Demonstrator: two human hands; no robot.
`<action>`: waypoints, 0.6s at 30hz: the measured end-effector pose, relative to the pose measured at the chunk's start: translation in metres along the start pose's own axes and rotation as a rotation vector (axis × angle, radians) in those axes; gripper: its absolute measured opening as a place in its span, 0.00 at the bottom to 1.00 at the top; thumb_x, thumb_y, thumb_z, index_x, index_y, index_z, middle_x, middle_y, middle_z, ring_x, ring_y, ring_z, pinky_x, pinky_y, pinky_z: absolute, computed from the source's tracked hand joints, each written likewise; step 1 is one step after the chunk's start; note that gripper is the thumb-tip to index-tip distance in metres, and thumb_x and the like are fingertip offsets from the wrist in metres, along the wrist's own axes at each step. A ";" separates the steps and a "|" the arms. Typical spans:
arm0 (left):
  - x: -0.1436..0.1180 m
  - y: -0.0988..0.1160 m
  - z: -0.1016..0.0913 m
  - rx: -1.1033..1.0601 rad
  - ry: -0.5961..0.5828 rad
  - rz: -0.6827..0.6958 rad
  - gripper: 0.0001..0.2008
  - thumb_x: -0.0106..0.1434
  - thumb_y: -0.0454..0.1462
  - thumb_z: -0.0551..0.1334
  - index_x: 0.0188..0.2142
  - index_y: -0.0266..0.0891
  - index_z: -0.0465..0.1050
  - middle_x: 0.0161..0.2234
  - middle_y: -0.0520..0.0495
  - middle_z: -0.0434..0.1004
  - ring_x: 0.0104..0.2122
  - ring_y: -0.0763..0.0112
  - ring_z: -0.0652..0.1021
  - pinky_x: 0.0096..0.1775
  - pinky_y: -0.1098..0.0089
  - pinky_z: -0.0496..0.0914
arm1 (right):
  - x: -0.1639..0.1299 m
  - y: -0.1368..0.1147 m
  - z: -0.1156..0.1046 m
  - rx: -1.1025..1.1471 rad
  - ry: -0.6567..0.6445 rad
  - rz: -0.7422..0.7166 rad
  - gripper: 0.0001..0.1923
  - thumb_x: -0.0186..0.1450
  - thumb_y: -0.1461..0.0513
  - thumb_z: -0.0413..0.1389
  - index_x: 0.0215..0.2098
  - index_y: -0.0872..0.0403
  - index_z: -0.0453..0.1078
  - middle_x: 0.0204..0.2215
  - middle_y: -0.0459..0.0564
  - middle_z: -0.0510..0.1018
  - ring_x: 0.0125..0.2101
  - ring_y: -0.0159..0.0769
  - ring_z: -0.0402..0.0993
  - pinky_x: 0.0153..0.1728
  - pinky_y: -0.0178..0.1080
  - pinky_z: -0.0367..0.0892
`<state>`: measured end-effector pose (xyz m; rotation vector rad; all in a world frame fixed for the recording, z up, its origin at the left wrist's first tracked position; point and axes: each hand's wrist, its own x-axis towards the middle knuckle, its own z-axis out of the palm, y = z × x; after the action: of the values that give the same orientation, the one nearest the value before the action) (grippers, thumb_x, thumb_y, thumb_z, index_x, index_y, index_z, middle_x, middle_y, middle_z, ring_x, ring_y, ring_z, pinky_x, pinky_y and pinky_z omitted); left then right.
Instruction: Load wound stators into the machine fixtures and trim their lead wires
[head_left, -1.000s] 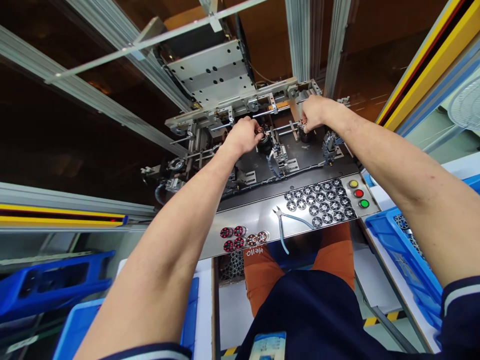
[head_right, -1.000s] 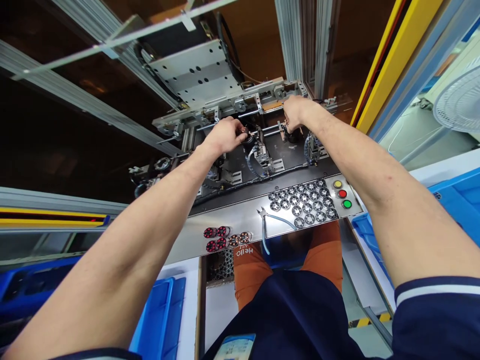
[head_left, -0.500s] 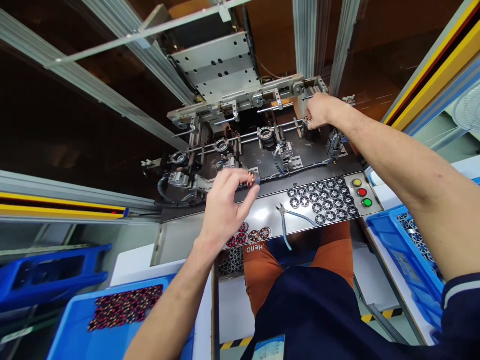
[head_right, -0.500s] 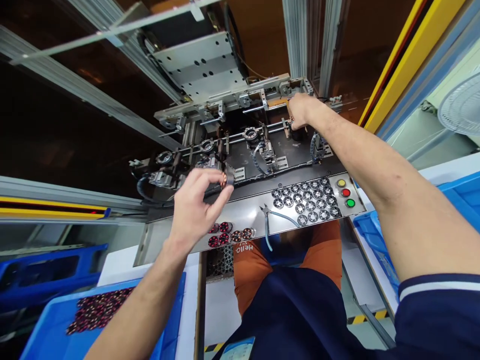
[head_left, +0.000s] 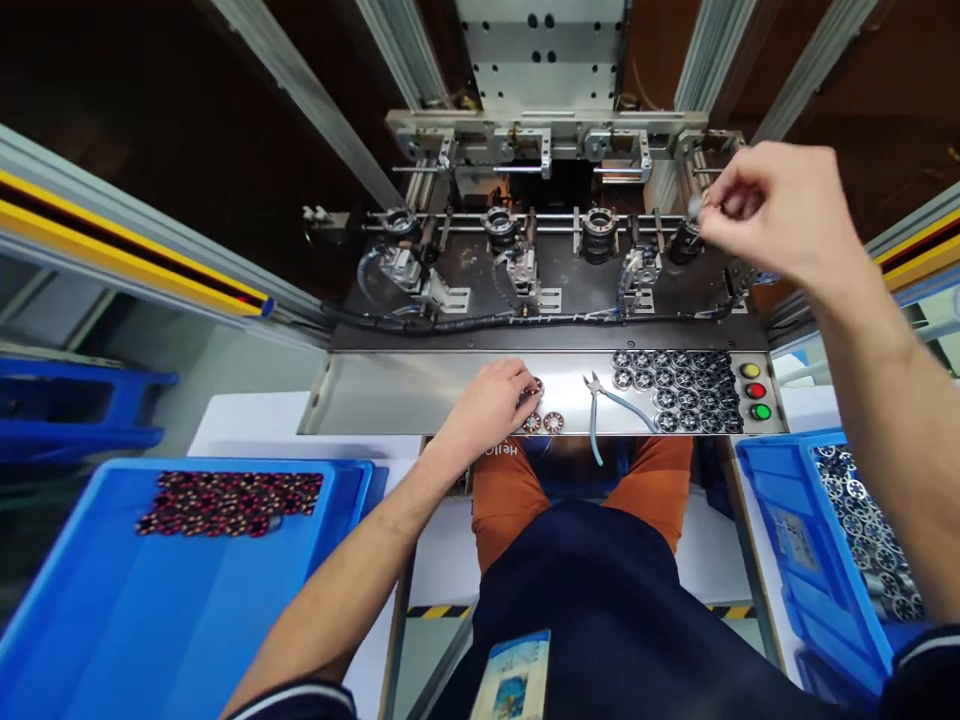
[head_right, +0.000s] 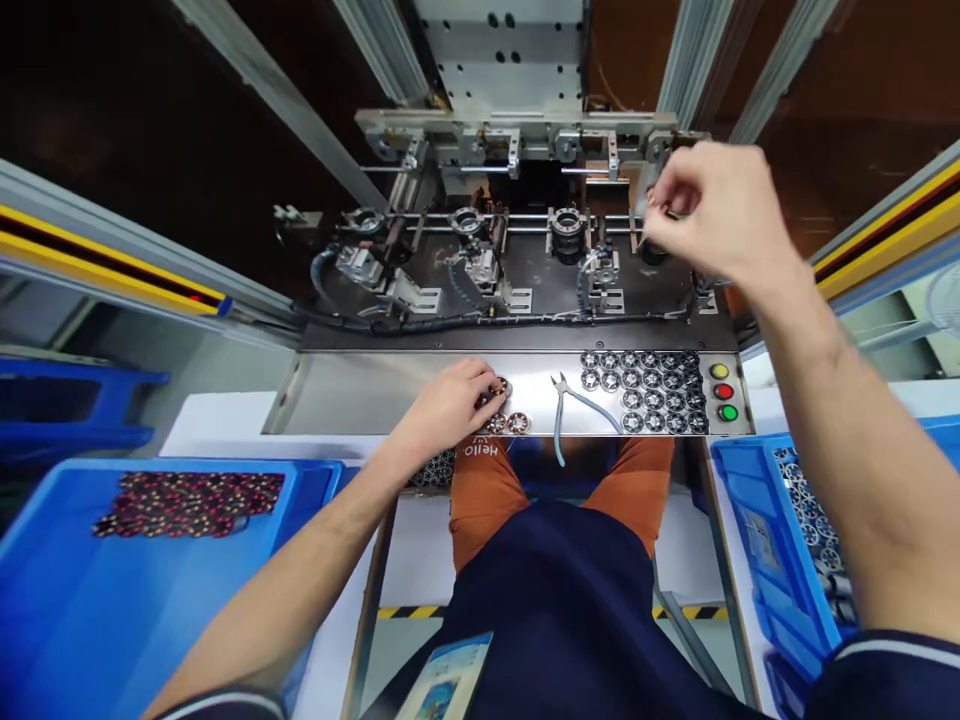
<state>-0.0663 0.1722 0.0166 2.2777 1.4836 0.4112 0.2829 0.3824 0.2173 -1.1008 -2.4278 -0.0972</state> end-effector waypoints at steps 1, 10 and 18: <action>0.001 -0.001 -0.001 0.012 -0.012 0.000 0.13 0.81 0.42 0.63 0.46 0.37 0.84 0.46 0.37 0.82 0.50 0.46 0.80 0.56 0.48 0.73 | -0.016 -0.028 0.003 0.054 -0.021 -0.087 0.03 0.65 0.64 0.69 0.39 0.55 0.85 0.35 0.53 0.83 0.36 0.40 0.77 0.41 0.46 0.70; -0.012 0.002 -0.012 0.013 0.010 0.003 0.12 0.80 0.44 0.65 0.49 0.41 0.86 0.46 0.41 0.89 0.49 0.48 0.83 0.56 0.49 0.73 | -0.110 -0.170 0.130 0.139 -0.614 -0.179 0.05 0.76 0.62 0.65 0.44 0.56 0.83 0.46 0.59 0.87 0.50 0.50 0.75 0.51 0.49 0.65; -0.018 0.038 -0.022 -0.138 0.254 -0.075 0.14 0.80 0.49 0.66 0.52 0.45 0.86 0.54 0.45 0.89 0.56 0.49 0.82 0.60 0.48 0.71 | -0.138 -0.105 0.077 0.080 -0.436 0.160 0.10 0.80 0.57 0.61 0.50 0.52 0.84 0.45 0.55 0.87 0.49 0.50 0.77 0.53 0.49 0.68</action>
<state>-0.0529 0.1451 0.0533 2.1161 1.5992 0.7801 0.2550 0.2351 0.1008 -1.3915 -2.6723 0.3215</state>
